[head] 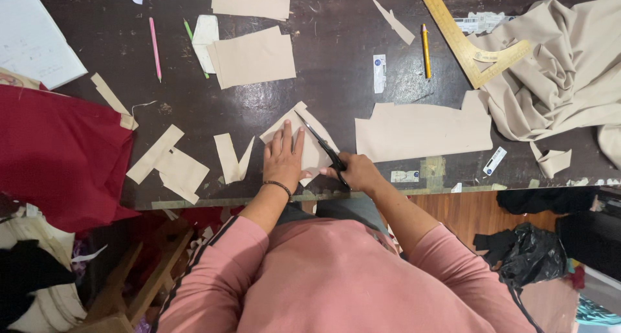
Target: The person cuts beige fabric pieces on a dark worktable using scissors. They repeatedly position the fabric, cut along edges, and set aside the cut pieces. A ruler and pencil are visible but not used during the clip.
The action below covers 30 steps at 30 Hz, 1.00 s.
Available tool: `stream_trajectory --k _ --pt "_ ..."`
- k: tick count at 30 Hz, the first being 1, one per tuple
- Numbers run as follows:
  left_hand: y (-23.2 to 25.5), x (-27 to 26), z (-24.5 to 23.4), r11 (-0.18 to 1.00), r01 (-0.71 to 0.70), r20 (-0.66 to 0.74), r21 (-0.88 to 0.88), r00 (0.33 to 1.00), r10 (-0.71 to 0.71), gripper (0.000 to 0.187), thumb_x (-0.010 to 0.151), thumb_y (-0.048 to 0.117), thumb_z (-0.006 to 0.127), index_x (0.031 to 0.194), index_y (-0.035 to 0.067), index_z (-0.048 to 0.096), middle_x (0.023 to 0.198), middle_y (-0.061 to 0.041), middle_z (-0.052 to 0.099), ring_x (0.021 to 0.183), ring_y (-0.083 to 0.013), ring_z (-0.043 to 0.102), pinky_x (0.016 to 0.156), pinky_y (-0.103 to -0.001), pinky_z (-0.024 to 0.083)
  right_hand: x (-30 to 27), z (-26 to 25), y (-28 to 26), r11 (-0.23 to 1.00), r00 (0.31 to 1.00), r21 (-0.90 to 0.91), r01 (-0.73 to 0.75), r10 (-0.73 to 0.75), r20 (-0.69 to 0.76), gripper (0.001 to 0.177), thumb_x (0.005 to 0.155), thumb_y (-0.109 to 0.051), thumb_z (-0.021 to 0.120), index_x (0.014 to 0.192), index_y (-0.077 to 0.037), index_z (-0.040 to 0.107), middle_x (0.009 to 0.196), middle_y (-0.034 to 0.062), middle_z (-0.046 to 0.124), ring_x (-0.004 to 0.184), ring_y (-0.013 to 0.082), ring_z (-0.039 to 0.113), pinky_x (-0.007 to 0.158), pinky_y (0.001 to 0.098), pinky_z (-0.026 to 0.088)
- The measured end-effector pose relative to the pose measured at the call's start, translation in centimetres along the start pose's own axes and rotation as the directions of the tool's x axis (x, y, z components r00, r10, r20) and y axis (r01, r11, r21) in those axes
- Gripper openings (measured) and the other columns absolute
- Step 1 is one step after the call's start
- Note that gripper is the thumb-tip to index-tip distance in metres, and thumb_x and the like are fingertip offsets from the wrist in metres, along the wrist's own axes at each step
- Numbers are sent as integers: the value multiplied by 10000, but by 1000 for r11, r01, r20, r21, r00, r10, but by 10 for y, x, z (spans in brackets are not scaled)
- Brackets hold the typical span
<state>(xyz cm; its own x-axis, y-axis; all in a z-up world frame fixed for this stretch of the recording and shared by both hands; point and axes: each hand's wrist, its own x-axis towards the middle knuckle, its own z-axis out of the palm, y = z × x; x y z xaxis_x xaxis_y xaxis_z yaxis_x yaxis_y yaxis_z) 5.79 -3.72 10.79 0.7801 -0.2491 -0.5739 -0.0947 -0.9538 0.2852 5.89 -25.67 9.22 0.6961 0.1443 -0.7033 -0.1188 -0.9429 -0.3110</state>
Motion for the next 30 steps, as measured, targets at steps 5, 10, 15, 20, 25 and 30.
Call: stream_trajectory --k 5,10,15,20,25,30 --pt "0 0 -1 1000 4 7 -14 1000 -4 1177 789 480 822 1664 178 95 1712 -204 1 1534 -368 97 1184 -546 191 2 -15 -16 995 1000 101 26 -24 -17 354 777 -474 675 877 -134 678 830 170 731 956 434 713 861 527 548" --pt "2 -3 -5 1000 -2 -3 -9 1000 2 1149 798 454 826 1662 187 117 1705 -207 24 1525 -373 119 1170 -547 228 -13 -31 -16 973 999 228 -23 28 -18 510 823 -574 707 869 -66 691 836 222 731 993 473 692 898 540 533" --pt "-3 3 -9 1000 11 -150 -19 989 -14 834 889 495 718 1576 160 382 1606 -200 278 1404 -387 338 1061 -511 373 -40 -52 2 981 995 178 -80 68 73 612 732 -736 715 800 -128 698 741 169 735 947 425 719 851 478 537" --pt "-30 19 0 993 101 -123 67 988 -92 680 947 524 616 1481 125 485 1436 -137 472 1249 -352 487 971 -511 353 -44 -55 32 942 977 285 -177 204 -67 596 801 -713 717 776 -120 669 667 137 704 897 392 723 844 453 528" --pt "-54 -10 6 973 207 -126 104 973 -194 476 974 436 579 1284 79 633 1216 -141 644 1168 -344 603 994 -545 356 -64 -51 23 934 972 304 -188 222 -81 635 805 -757 695 811 -123 655 700 153 710 915 404 717 858 435 526" --pt "-54 -34 31 948 264 149 -176 959 -240 554 964 555 483 1273 125 647 1215 -116 722 1162 -333 680 963 -529 451 -86 -13 22 909 970 345 -236 241 29 583 781 -726 715 763 -151 620 606 82 688 823 332 741 817 408 527"
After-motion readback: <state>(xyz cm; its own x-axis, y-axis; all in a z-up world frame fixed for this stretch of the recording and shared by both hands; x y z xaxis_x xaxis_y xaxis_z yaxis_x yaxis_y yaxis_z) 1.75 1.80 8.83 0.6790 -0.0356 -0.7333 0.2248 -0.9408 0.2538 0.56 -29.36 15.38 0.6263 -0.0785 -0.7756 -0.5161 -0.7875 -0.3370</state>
